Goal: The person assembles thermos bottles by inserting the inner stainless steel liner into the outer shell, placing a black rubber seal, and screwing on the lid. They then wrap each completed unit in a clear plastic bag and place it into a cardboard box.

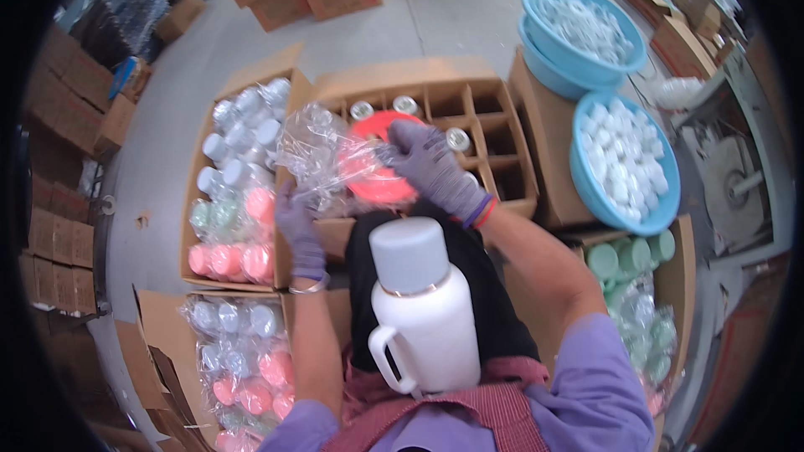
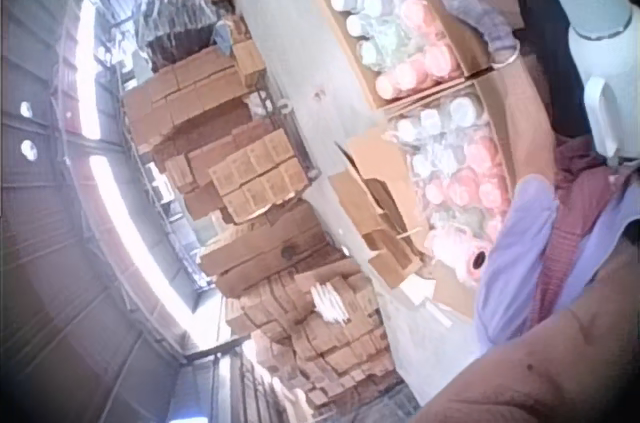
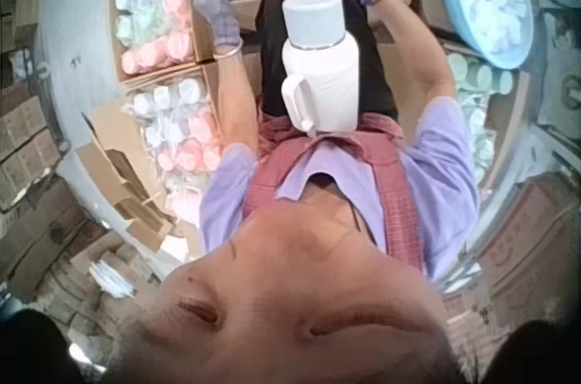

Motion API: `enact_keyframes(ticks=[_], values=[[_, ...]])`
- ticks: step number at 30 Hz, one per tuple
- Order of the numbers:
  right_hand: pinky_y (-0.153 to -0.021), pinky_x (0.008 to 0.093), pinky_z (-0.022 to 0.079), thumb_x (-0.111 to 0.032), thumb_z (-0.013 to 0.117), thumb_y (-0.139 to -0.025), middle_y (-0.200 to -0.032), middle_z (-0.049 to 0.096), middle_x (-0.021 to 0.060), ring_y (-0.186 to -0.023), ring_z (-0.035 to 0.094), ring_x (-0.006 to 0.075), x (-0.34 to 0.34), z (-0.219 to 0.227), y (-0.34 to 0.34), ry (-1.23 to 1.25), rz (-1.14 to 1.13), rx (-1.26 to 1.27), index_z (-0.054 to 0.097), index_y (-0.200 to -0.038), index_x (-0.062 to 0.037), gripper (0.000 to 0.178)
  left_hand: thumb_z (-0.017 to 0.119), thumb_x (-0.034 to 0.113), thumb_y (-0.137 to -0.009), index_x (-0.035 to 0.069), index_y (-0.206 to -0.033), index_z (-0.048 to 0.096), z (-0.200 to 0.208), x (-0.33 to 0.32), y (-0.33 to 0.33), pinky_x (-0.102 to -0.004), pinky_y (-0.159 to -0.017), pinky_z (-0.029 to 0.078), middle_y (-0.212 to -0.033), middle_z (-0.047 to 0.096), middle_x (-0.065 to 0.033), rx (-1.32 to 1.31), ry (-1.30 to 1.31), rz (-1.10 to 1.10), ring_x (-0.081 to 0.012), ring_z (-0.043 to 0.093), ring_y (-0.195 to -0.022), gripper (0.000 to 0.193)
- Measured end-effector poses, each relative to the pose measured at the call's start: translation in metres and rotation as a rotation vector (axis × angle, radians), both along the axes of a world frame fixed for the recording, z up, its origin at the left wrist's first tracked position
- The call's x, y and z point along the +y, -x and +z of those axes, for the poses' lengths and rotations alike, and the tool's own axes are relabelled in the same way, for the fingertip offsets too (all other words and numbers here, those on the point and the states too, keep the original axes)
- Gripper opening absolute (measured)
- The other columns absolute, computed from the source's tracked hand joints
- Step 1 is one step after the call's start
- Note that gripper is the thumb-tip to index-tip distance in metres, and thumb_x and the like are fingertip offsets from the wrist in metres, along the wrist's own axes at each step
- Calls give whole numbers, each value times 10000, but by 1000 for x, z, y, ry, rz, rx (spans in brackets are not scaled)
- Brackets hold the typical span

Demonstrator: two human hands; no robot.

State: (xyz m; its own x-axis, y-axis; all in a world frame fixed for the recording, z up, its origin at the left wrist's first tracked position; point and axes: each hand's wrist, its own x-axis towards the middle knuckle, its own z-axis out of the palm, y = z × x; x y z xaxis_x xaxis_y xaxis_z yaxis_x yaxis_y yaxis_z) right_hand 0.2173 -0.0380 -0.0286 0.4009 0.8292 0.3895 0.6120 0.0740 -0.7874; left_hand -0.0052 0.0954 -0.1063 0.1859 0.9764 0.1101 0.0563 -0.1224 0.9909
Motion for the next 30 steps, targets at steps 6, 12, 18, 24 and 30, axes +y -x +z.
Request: enact_keyframes(ticks=[6, 12, 18, 24, 30], values=[[-622, 300, 427, -115, 675, -859, -722, 502, 68, -673, 478, 128, -110, -34, 13, 39, -292, 127, 545, -842, -3, 172, 552, 124, -928, -50, -1262, 631, 52, -120, 28, -338, -915, 548, -1198, 681, -146, -175, 71, -489, -236, 655, -1105, 385], [-801, 407, 491, -153, 695, -845, -959, 593, 115, -861, 592, 306, -215, -27, 85, -125, 43, -28, 564, -845, -43, 171, 608, 265, -920, -72, -1283, 601, 72, -193, 111, -416, -888, 517, -1098, 676, -243, 221, -300, -652, -378, 674, -978, 496], [-1068, 530, 423, -243, 705, -869, -1046, 590, 96, -1042, 593, 297, -336, -48, 130, 259, 612, -255, 622, -907, -118, 154, 704, 223, -870, -24, -1247, 630, 23, -271, 201, -428, -894, 534, -1069, 677, -205, 359, -389, -932, -390, 667, -975, 457], [-936, 404, 484, -201, 699, -888, -1117, 616, 150, -1051, 606, 302, -307, 27, 95, 145, 97, 284, 621, -1134, -9, 321, 698, 173, -893, -10, -1298, 574, 63, -274, 145, -408, -1000, 498, -1309, 604, -212, 177, 95, -1533, -334, 586, -1237, 462], [-793, 422, 511, -366, 719, -817, -937, 622, 139, -875, 635, 316, -259, 35, 148, 284, -84, -161, 555, -1173, -6, 532, 578, 155, -951, -1, -1356, 470, 81, -315, 72, -398, -1129, 381, -1454, 454, -256, 333, -17, -1965, -345, 477, -1358, 447]])
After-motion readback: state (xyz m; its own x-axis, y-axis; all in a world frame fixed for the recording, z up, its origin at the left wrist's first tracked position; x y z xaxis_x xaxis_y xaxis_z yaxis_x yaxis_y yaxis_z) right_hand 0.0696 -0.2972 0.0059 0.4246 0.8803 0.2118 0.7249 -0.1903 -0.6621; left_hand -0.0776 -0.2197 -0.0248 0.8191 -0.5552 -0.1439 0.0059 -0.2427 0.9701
